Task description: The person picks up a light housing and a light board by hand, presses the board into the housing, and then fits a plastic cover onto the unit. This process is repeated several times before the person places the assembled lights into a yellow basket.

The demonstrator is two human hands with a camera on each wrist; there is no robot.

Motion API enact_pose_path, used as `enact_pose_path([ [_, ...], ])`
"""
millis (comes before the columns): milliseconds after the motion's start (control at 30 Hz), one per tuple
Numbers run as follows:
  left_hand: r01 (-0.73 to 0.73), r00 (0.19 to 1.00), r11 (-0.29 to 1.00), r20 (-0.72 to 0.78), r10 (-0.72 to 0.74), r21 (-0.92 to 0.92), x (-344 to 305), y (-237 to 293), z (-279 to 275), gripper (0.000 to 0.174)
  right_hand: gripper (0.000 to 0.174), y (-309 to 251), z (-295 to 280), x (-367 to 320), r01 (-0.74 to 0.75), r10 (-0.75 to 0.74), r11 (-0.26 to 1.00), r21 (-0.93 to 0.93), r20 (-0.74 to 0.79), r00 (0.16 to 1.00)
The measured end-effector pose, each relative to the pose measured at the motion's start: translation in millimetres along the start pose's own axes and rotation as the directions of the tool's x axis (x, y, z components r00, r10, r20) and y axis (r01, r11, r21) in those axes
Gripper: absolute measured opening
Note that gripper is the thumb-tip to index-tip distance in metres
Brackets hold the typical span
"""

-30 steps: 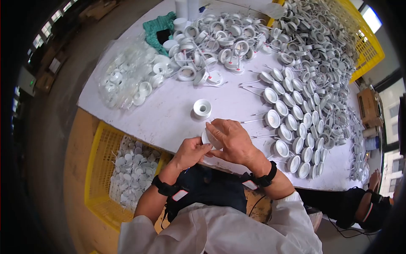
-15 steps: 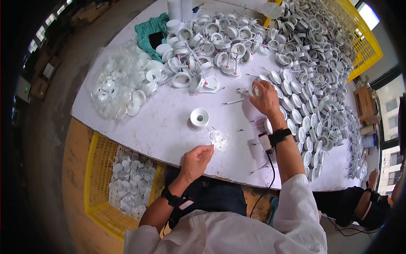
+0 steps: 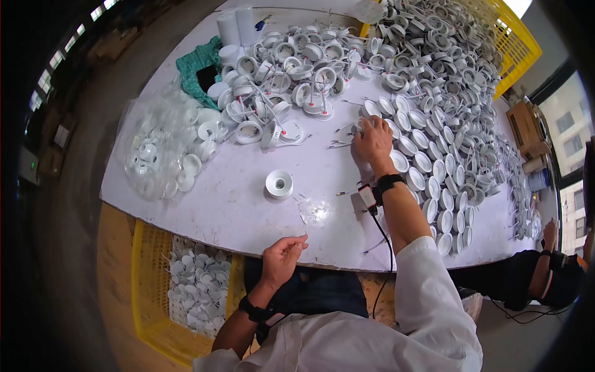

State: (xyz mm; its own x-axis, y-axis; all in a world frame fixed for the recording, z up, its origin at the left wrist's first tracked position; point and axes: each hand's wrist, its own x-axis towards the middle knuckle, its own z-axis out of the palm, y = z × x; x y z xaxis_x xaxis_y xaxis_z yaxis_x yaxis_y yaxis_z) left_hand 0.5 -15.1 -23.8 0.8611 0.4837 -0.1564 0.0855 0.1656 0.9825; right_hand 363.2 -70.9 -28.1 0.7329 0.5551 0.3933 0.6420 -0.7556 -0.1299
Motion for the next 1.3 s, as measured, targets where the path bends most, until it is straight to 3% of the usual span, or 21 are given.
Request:
enact_pose_path([
  [233,0.003,1.0,0.999,0.019,-0.003,0.036,-5,-2,2,0.017,0.041,8,-6,8,-0.052,0.053,0.998,-0.028,0.031,0.998],
  [333,-0.01,1.0,0.999,-0.003,0.01,0.032,-9,-5,-1,0.017,0.04,13,-1,9,-0.039,0.038,0.999,-0.021,-0.023,0.999],
  [467,0.046,0.999,0.998,-0.029,-0.045,0.043,-14,-4,-1,0.017,0.048,8,-8,8,-0.075,0.075,0.997,-0.03,-0.004,0.997],
  [500,0.033,0.999,0.999,-0.03,-0.033,0.011,-14,-6,0,0.017,0.059,3,-14,10,-0.109,0.109,0.994,-0.011,0.051,0.993],
  [533,0.019,0.999,1.0,-0.031,-0.02,-0.021,-14,-8,0,0.018,0.059,1,-12,11,-0.102,0.102,0.995,-0.008,0.054,0.993],
  [600,0.002,1.0,1.0,-0.029,-0.003,-0.012,-12,-12,0,0.018,0.067,0,-10,17,0.061,-0.068,0.992,-0.112,-0.06,0.996],
  [733,0.025,0.999,1.0,-0.038,-0.025,0.011,-11,-6,-3,0.018,0.065,3,3,32,0.067,-0.046,0.985,-0.16,0.13,0.99],
  [867,0.047,0.997,0.999,-0.054,-0.046,0.013,-14,-6,-8,0.018,0.062,10,16,39,0.004,0.013,0.993,-0.117,0.147,0.989],
  [1000,0.059,0.998,0.998,-0.038,-0.059,-0.003,-16,-10,-12,0.018,0.066,6,7,44,-0.021,0.039,0.983,-0.18,0.1,0.994],
  [1033,0.062,0.998,0.998,-0.03,-0.061,0.01,-15,-12,-13,0.018,0.059,-1,8,44,0.022,-0.041,0.984,-0.178,-0.108,0.993],
  [1067,0.06,0.998,0.998,-0.035,-0.06,0.006,-15,-13,-13,0.018,0.059,-8,9,48,0.028,-0.048,0.984,-0.177,-0.107,0.993],
  [1133,0.062,0.997,0.998,-0.036,-0.063,-0.033,-15,-14,-12,0.018,0.045,-32,5,56,0.027,-0.031,0.962,0.27,0.012,0.999],
  [1167,0.059,0.997,0.998,-0.04,-0.06,-0.033,-14,-14,-11,0.018,0.036,-49,4,57,-0.066,0.036,0.934,0.352,0.093,0.995],
  [1300,0.041,0.997,0.998,-0.068,-0.044,-0.056,-19,-13,-14,0.018,0.034,-83,17,61,-0.121,0.1,0.931,0.345,0.076,0.992],
])
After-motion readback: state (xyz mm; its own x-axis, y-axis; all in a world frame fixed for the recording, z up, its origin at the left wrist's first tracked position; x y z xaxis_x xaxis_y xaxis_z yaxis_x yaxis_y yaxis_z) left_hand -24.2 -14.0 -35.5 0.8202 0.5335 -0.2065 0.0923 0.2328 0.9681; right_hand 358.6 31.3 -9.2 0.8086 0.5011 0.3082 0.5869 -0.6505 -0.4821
